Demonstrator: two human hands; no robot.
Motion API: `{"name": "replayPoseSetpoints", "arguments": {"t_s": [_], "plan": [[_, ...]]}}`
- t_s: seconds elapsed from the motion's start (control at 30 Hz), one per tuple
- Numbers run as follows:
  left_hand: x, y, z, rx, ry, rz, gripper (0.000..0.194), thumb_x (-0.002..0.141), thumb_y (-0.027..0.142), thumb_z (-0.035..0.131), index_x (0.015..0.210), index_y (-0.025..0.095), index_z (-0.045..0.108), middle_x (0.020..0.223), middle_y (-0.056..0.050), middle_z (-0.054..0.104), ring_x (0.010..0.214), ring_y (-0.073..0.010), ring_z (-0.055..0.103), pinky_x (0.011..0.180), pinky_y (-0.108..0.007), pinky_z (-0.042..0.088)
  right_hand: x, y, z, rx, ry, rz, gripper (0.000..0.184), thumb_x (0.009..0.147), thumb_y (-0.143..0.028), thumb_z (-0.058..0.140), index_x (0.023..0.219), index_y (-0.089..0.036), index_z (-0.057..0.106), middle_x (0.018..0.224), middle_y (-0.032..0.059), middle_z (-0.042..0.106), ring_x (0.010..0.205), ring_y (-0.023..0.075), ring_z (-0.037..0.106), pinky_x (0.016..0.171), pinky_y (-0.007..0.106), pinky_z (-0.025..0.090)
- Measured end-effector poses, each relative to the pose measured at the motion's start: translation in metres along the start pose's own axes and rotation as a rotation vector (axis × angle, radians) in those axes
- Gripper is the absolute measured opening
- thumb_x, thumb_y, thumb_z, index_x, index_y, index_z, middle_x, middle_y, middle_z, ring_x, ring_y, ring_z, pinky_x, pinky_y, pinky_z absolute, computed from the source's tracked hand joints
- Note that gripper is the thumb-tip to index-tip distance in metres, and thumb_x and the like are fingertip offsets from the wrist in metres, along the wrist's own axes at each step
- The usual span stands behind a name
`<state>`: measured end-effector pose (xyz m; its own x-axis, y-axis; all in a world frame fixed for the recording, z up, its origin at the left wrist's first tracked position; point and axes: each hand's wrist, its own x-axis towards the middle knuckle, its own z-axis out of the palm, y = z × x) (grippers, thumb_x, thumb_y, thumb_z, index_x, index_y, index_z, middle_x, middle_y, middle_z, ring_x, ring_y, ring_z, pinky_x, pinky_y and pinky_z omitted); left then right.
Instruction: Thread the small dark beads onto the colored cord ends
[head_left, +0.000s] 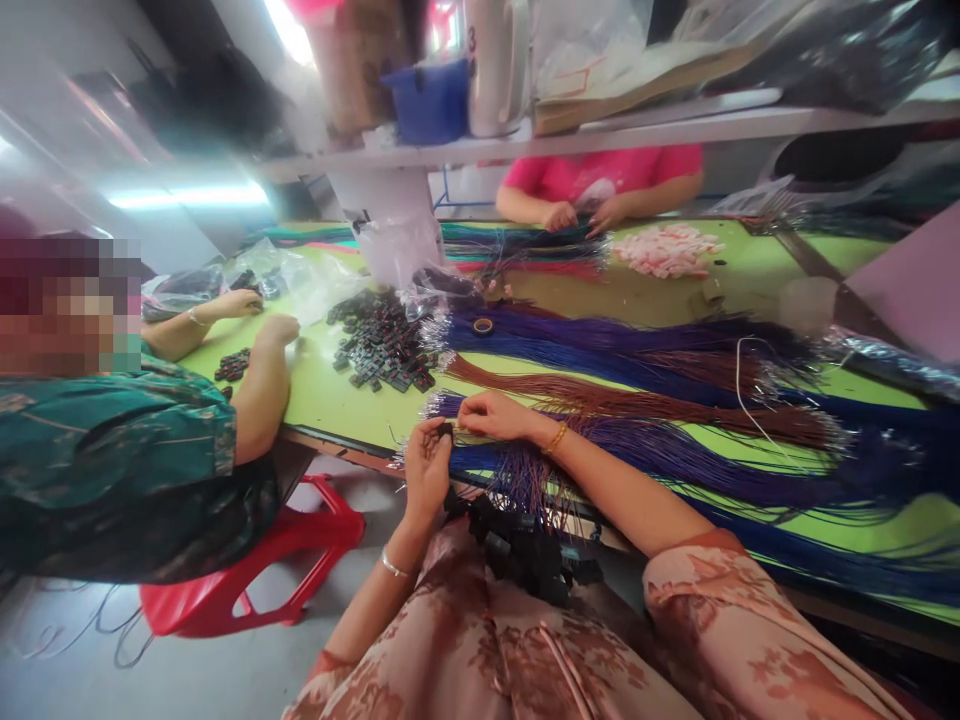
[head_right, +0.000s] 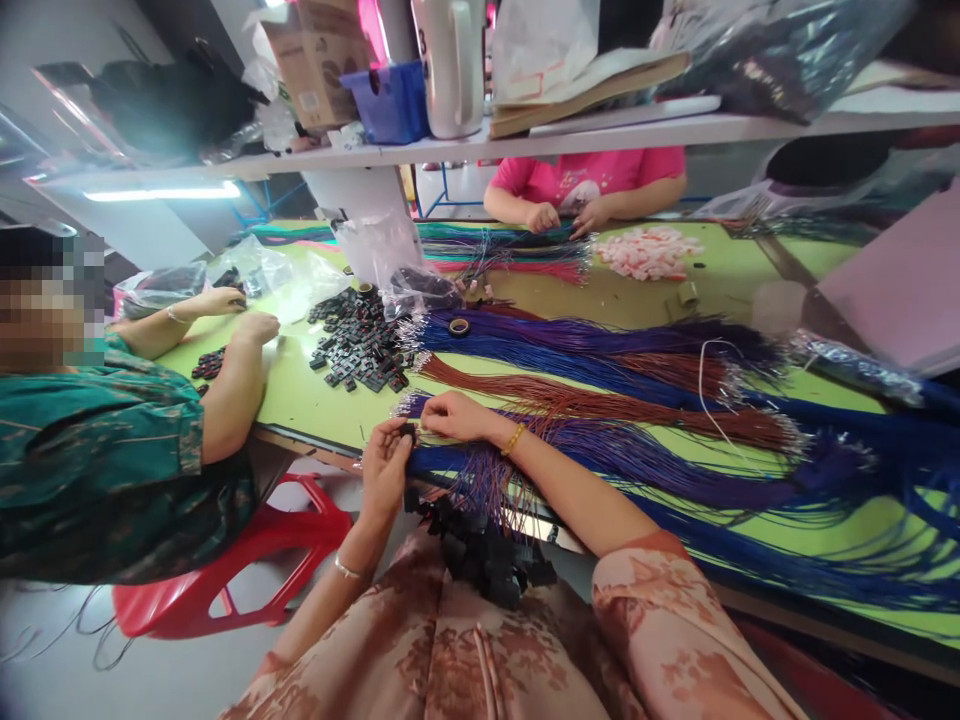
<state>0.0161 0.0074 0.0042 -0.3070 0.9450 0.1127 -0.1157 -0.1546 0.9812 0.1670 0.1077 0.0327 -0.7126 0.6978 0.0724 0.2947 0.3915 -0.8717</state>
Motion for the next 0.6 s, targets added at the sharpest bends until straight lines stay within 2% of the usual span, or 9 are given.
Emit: {"name": "replayPoseSetpoints", "arguments": {"t_s": [0.07,0.1,0.17,0.23,0.3,0.37,0.43,0.5,0.6], "plan": [[-0.018,0.007,0.005,0.157,-0.069,0.184,0.021,0.082,0.020,0.062,0.103,0.022,0.067,0.099,-0.007,0.066,0.094,-0.0197,0.060,0.090,-0.032,0.047,0.000,0.002,-0.001,-0.056,-0.016,0.013,0.018,0.081,-0.021,0.050,0.076,-0.013,0.064,0.065,-0.0014,0.062,0.059,0.0093,0.051,0.059,0.020,0.036],[-0.027,0.010,0.008,0.233,-0.193,0.278,0.023,0.083,0.018,0.059,0.104,0.023,0.068,0.101,-0.008,0.067,0.096,-0.0212,0.061,0.092,-0.034,0.046,0.000,0.003,0.000,-0.123,-0.011,0.015,0.015,0.080,-0.019,0.051,0.076,-0.013,0.065,0.068,-0.0002,0.064,0.061,0.0100,0.052,0.060,0.021,0.036],[-0.044,0.014,0.017,0.357,-0.587,0.438,0.031,0.085,0.014,0.052,0.110,0.024,0.068,0.105,-0.011,0.068,0.099,-0.0234,0.062,0.093,-0.037,0.047,0.000,0.005,0.008,-0.314,-0.001,0.027,0.010,0.077,-0.016,0.056,0.076,-0.013,0.065,0.076,0.0033,0.067,0.067,0.0126,0.055,0.063,0.022,0.036],[-0.057,0.014,0.028,0.425,-0.962,0.518,0.040,0.084,0.012,0.049,0.118,0.024,0.065,0.109,-0.012,0.068,0.102,-0.0246,0.062,0.093,-0.037,0.048,-0.001,0.006,0.020,-0.506,0.014,0.064,0.009,0.078,-0.017,0.058,0.080,-0.014,0.066,0.083,0.0074,0.069,0.073,0.0160,0.058,0.064,0.025,0.035],[-0.066,0.011,0.036,0.460,-1.145,0.549,0.045,0.083,0.011,0.049,0.124,0.024,0.062,0.115,-0.013,0.067,0.107,-0.0262,0.061,0.097,-0.039,0.046,-0.002,0.005,0.031,-0.642,0.031,0.109,0.012,0.082,-0.020,0.055,0.084,-0.014,0.066,0.090,0.0107,0.068,0.078,0.0188,0.059,0.064,0.026,0.035],[-0.070,0.009,0.040,0.466,-1.156,0.559,0.045,0.082,0.013,0.053,0.125,0.024,0.062,0.122,-0.014,0.065,0.114,-0.0289,0.059,0.101,-0.043,0.044,-0.003,0.003,0.038,-0.708,0.044,0.138,0.016,0.086,-0.020,0.050,0.089,-0.015,0.065,0.095,0.0124,0.067,0.080,0.0198,0.060,0.065,0.027,0.035],[-0.065,0.009,0.037,0.418,-1.063,0.516,0.041,0.080,0.018,0.061,0.120,0.025,0.065,0.124,-0.014,0.064,0.117,-0.0310,0.057,0.103,-0.046,0.042,-0.004,0.003,0.041,-0.706,0.072,0.152,0.018,0.088,-0.019,0.047,0.093,-0.015,0.063,0.095,0.0120,0.067,0.079,0.0193,0.059,0.066,0.027,0.035],[-0.048,0.014,0.027,0.344,-0.865,0.435,0.035,0.077,0.020,0.068,0.111,0.025,0.070,0.118,-0.014,0.066,0.112,-0.0304,0.060,0.102,-0.045,0.042,-0.004,0.004,0.041,-0.642,0.117,0.171,0.016,0.089,-0.019,0.047,0.095,-0.015,0.061,0.091,0.0094,0.067,0.076,0.0176,0.057,0.065,0.027,0.033],[0.005,0.022,0.001,0.424,-0.415,0.409,0.022,0.081,0.021,0.064,0.100,0.024,0.073,0.107,-0.012,0.068,0.108,-0.0275,0.059,0.103,-0.044,0.039,-0.003,0.005,0.038,-0.517,0.222,0.149,0.011,0.086,-0.019,0.050,0.088,-0.016,0.060,0.083,0.0058,0.066,0.071,0.0151,0.054,0.064,0.026,0.032]]}}
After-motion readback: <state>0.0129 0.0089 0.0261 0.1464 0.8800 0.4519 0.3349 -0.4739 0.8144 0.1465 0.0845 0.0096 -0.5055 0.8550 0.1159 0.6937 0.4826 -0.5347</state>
